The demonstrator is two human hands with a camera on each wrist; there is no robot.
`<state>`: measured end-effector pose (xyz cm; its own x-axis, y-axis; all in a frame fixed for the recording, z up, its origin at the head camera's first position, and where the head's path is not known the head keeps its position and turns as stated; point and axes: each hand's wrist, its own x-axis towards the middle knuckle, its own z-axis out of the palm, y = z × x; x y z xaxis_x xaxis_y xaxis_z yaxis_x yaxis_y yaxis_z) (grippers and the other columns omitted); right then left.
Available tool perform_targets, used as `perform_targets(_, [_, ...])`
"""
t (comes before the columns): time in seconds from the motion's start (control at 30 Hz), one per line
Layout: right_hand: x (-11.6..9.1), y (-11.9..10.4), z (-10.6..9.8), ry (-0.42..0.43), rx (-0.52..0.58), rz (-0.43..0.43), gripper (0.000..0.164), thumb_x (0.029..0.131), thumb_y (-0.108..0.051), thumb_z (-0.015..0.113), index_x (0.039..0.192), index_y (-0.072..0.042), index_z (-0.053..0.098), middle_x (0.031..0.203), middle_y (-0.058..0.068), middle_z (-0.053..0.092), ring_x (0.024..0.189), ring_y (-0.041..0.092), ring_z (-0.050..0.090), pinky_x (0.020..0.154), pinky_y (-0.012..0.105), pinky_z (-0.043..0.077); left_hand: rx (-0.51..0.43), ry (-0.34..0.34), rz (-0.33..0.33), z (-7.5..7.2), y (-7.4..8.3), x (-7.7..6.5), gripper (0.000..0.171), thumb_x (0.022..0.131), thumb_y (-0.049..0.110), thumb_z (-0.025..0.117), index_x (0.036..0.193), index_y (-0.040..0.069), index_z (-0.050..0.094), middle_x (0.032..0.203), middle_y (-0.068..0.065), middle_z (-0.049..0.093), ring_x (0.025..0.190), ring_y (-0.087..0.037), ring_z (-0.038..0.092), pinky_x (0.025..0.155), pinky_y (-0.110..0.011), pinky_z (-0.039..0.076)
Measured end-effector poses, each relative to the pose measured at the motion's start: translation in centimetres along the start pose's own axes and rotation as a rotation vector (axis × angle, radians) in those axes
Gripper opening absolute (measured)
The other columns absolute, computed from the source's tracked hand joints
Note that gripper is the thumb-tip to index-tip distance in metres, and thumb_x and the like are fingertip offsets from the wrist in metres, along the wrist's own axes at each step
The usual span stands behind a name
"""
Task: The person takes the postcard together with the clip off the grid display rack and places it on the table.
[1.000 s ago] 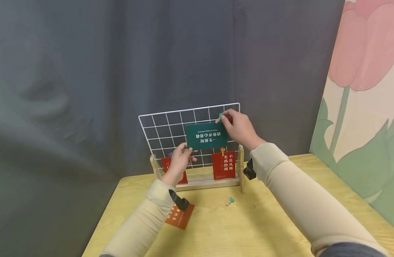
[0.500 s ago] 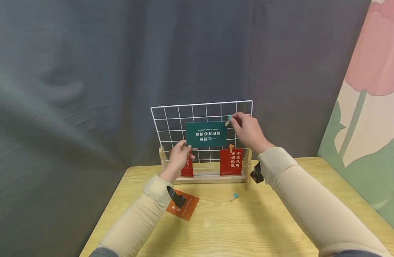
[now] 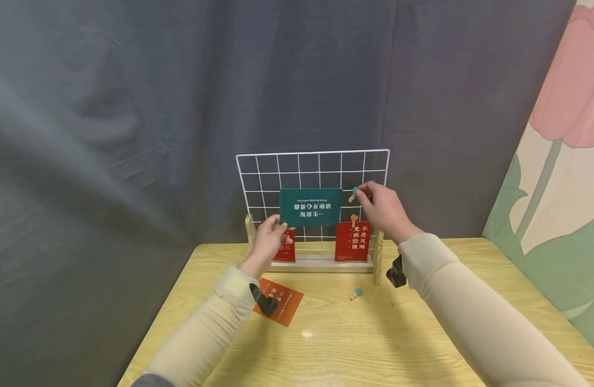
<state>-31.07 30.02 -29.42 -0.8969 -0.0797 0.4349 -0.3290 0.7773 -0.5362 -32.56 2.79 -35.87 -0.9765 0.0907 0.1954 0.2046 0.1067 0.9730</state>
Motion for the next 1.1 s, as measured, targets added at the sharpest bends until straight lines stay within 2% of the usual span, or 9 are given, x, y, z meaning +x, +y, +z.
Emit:
perform_targets(0.27, [-1.1, 1.1, 0.4, -0.017, -0.008, -0.001, 0.035, 0.110, -0.022, 0.051, 0.124, 0.008, 0.061, 0.101, 0.020, 0.065, 0.081, 0.029, 0.055, 0.073, 0.044, 0.046, -0.021, -0.014, -0.022, 0.3, -1.6, -0.8, 0.020, 0.109, 0.007, 0.048, 0.124, -0.001, 0.059, 0.109, -0.019, 0.067, 0.065, -0.014, 0.060, 0.055, -0.022, 0.040])
perform_targets(0.37, [-1.2, 1.3, 0.6, -0.029, -0.022, -0.006, 0.033, 0.110, -0.021, 0.052, 0.122, 0.008, 0.062, 0.101, 0.020, 0.066, 0.079, 0.028, 0.055, 0.071, 0.042, 0.046, -0.025, -0.012, -0.028, 0.3, -2.1, -0.9, 0.021, 0.109, 0.007, 0.047, 0.125, -0.001, 0.059, 0.111, -0.017, 0.069, 0.067, -0.018, 0.062, 0.057, -0.023, 0.044])
perform_targets(0.57, [-1.7, 1.5, 0.9, -0.072, -0.030, -0.010, 0.032, 0.110, -0.019, 0.052, 0.123, 0.009, 0.061, 0.097, 0.019, 0.066, 0.076, 0.025, 0.055, 0.069, 0.041, 0.046, -0.014, 0.001, -0.039, 0.2, -2.9, -1.4, 0.021, 0.110, 0.007, 0.047, 0.125, -0.001, 0.059, 0.105, -0.015, 0.068, 0.071, -0.027, 0.065, 0.054, -0.024, 0.041])
perform_targets(0.73, [-2.3, 1.9, 1.4, -0.089, -0.031, -0.003, 0.031, 0.109, -0.017, 0.053, 0.122, 0.009, 0.062, 0.091, 0.014, 0.066, 0.073, 0.024, 0.055, 0.067, 0.040, 0.046, -0.008, -0.018, -0.049, -0.3, -3.9, -1.9, 0.017, 0.110, 0.008, 0.047, 0.118, -0.001, 0.059, 0.096, -0.015, 0.063, 0.072, -0.024, 0.066, 0.053, -0.025, 0.038])
perform_targets(0.8, [-2.5, 2.2, 1.6, -0.090, -0.032, -0.003, 0.030, 0.109, -0.016, 0.053, 0.122, 0.009, 0.062, 0.092, 0.014, 0.067, 0.073, 0.023, 0.055, 0.067, 0.039, 0.047, -0.003, -0.022, -0.043, -0.5, -4.3, -2.0, 0.017, 0.110, 0.008, 0.047, 0.115, -0.002, 0.059, 0.095, -0.016, 0.063, 0.072, -0.023, 0.065, 0.056, -0.025, 0.041])
perform_targets(0.97, [-2.7, 2.7, 2.4, -0.087, -0.038, -0.014, 0.025, 0.107, -0.013, 0.055, 0.118, 0.008, 0.064, 0.090, 0.015, 0.066, 0.072, 0.024, 0.053, 0.065, 0.038, 0.046, 0.032, -0.004, -0.049, -1.4, -5.3, -2.4, 0.017, 0.110, 0.009, 0.047, 0.117, -0.002, 0.059, 0.102, -0.020, 0.063, 0.077, -0.031, 0.067, 0.073, -0.033, 0.052])
perform_targets(1.1, [-2.9, 2.9, 2.9, -0.097, -0.025, -0.021, 0.024, 0.107, -0.012, 0.055, 0.116, 0.008, 0.064, 0.084, 0.013, 0.063, 0.068, 0.022, 0.050, 0.062, 0.037, 0.044, 0.036, 0.007, -0.075, -1.9, -5.8, -2.6, 0.017, 0.110, 0.008, 0.047, 0.117, -0.002, 0.058, 0.101, -0.018, 0.062, 0.074, -0.025, 0.065, 0.083, -0.041, 0.054])
